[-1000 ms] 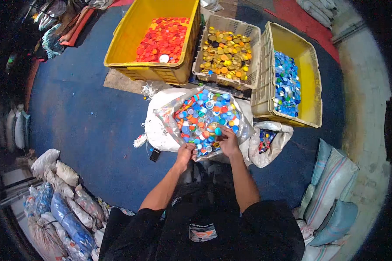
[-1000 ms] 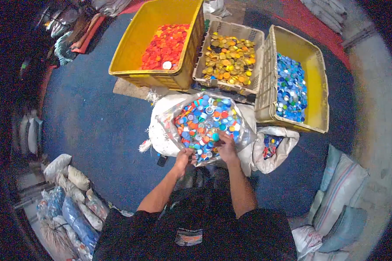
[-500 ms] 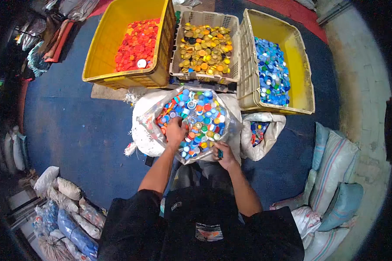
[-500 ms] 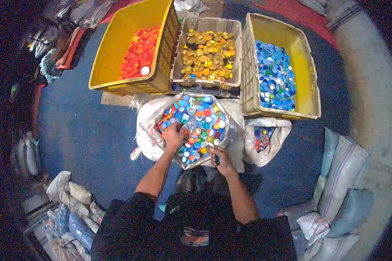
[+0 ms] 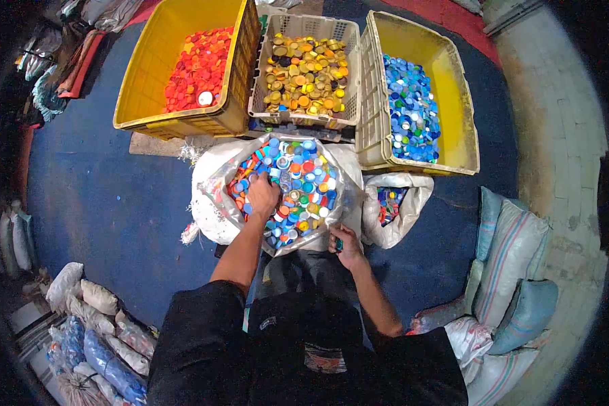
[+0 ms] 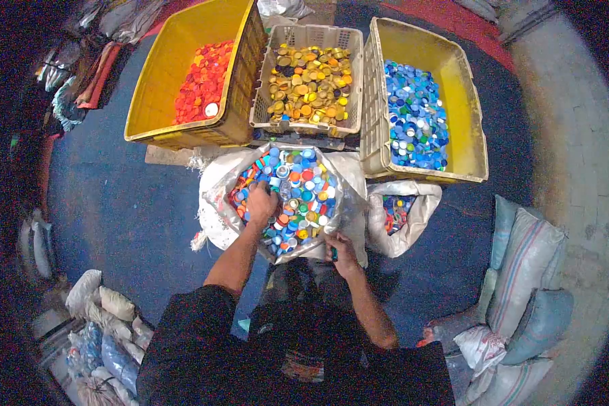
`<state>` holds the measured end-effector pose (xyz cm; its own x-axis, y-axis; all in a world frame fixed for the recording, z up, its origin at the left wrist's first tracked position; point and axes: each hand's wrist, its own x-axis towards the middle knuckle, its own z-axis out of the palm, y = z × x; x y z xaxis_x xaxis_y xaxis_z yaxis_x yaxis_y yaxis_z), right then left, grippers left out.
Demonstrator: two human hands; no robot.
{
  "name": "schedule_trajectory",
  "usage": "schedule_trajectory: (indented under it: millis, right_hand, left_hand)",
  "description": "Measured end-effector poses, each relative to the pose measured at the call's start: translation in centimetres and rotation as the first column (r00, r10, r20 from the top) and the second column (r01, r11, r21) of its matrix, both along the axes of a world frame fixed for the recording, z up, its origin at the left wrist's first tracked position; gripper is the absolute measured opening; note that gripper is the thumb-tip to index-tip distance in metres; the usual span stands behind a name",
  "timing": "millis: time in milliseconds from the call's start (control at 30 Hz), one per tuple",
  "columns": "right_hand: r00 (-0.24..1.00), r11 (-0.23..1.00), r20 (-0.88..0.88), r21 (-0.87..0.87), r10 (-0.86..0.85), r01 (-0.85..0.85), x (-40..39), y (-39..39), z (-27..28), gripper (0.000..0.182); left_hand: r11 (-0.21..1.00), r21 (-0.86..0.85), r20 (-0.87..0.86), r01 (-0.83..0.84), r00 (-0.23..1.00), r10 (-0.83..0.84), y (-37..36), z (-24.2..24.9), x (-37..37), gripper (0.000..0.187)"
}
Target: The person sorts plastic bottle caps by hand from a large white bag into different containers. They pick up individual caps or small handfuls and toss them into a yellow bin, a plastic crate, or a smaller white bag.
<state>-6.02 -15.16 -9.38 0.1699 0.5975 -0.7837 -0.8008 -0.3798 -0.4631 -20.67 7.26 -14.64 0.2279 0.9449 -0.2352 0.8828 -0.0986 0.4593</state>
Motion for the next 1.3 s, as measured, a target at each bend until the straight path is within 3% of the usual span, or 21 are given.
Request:
schedule_trajectory:
  millis: [67, 200, 233, 267, 333, 400, 433, 467, 533, 567, 667, 800, 833, 933, 1033, 1133, 1233, 1300]
  right_hand:
    - [0.999, 1.000, 0.032, 0.010, 0.009, -0.010, 0.0, 0.6, 0.3, 0.014]
    - [0.992, 0.999, 0.123, 0.009, 0.042, -0.043, 0.2, 1.3, -1.0, 0.018]
    - [0.979, 0.995, 0.180, -0.002, 0.100, -0.101, 0.5, 1.7, -1.6, 0.019]
    - [0.959, 0.987, 0.236, -0.016, 0.158, -0.158, 0.6, 2.1, -2.2, 0.020]
    - [0.757, 0.949, 0.585, -0.077, 0.291, -0.306, 0.7, 4.1, -1.4, 0.022]
    - [0.372, 0.912, 0.888, -0.112, 0.270, -0.394, 0.7, 5.8, -3.6, 0.027]
    - [0.347, 0.882, 0.858, -0.221, 0.379, -0.417, 0.9, 6.6, -4.0, 0.034]
    - [0.251, 0.875, 0.896, -0.239, 0.365, -0.420, 1.0, 7.4, -4.4, 0.036]
    - [0.053, 0.865, 0.943, -0.276, 0.327, -0.420, 0.9, 9.2, -4.8, 0.039]
    - [0.046, 0.831, 0.927, -0.311, 0.373, -0.461, 1.2, 9.8, -5.0, 0.044]
    - [-0.130, 0.776, 0.891, -0.444, 0.435, -0.448, 0.5, 11.6, -4.4, 0.041]
    - [-0.226, 0.651, 0.793, -0.598, 0.566, -0.467, 0.3, 12.8, -4.1, 0.042]
    - [-0.208, 0.647, 0.780, -0.611, 0.590, -0.456, 0.3, 13.1, -4.4, 0.046]
    - [-0.201, 0.619, 0.757, -0.632, 0.621, -0.467, 0.3, 13.5, -4.4, 0.043]
    - [-0.237, 0.624, 0.772, -0.622, 0.590, -0.472, 0.4, 13.4, -4.7, 0.043]
    - [-0.168, 0.714, 0.852, -0.510, 0.496, -0.481, 0.7, 12.8, -5.0, 0.042]
    - [0.085, 0.784, 0.887, -0.351, 0.453, -0.512, 1.2, 12.2, -5.5, 0.042]
    - [0.573, 0.894, 0.716, -0.168, 0.400, -0.415, 1.2, 11.3, -4.2, 0.041]
  left_hand:
    - [0.998, 0.052, 0.108, -0.023, 0.994, 0.017, -0.3, 0.3, -0.3, 0.026]
    - [0.958, -0.224, 0.423, -0.180, 0.868, 0.261, -1.7, 1.7, -2.0, 0.019]
    - [0.849, -0.500, 0.566, -0.173, 0.677, 0.471, -2.1, 1.4, -2.7, 0.018]
    - [0.766, -0.629, 0.609, -0.135, 0.527, 0.593, -2.8, 1.3, -3.6, 0.018]
    - [0.576, -0.817, 0.570, 0.029, 0.197, 0.798, -4.2, 3.6, -4.9, 0.022]
    - [0.511, -0.847, 0.523, 0.145, 0.055, 0.851, -5.3, 4.6, -6.8, 0.019]
    - [0.488, -0.854, 0.494, 0.178, -0.012, 0.869, -6.1, 4.5, -7.6, 0.017]
    - [0.467, -0.858, 0.462, 0.213, -0.079, 0.884, -6.8, 4.4, -8.4, 0.015]
    - [0.368, -0.913, 0.349, 0.176, -0.130, 0.928, -7.8, 5.5, -9.1, 0.007]
    - [0.315, -0.936, 0.290, 0.159, -0.158, 0.944, -8.3, 5.9, -9.4, 0.005]
    - [0.286, -0.930, 0.259, 0.231, -0.142, 0.955, -9.9, 2.6, -11.2, 0.007]
    - [0.319, -0.942, 0.325, 0.105, 0.044, 0.945, -10.9, 2.3, -11.4, 0.014]
    - [0.363, -0.921, 0.375, 0.143, 0.067, 0.924, -11.0, 2.5, -11.5, 0.015]
    - [0.336, -0.940, 0.324, -0.061, 0.153, 0.934, -11.2, 3.4, -10.6, 0.013]
    - [0.395, -0.910, 0.353, -0.123, 0.265, 0.897, -11.2, 2.5, -10.6, 0.014]
    - [0.473, -0.870, 0.419, -0.141, 0.296, 0.858, -10.8, 2.2, -10.3, 0.015]
    - [0.596, -0.779, 0.467, -0.194, 0.454, 0.759, -9.7, 2.7, -9.7, 0.015]
    - [0.717, -0.658, 0.568, -0.230, 0.474, 0.673, -9.0, -0.2, -9.4, 0.015]
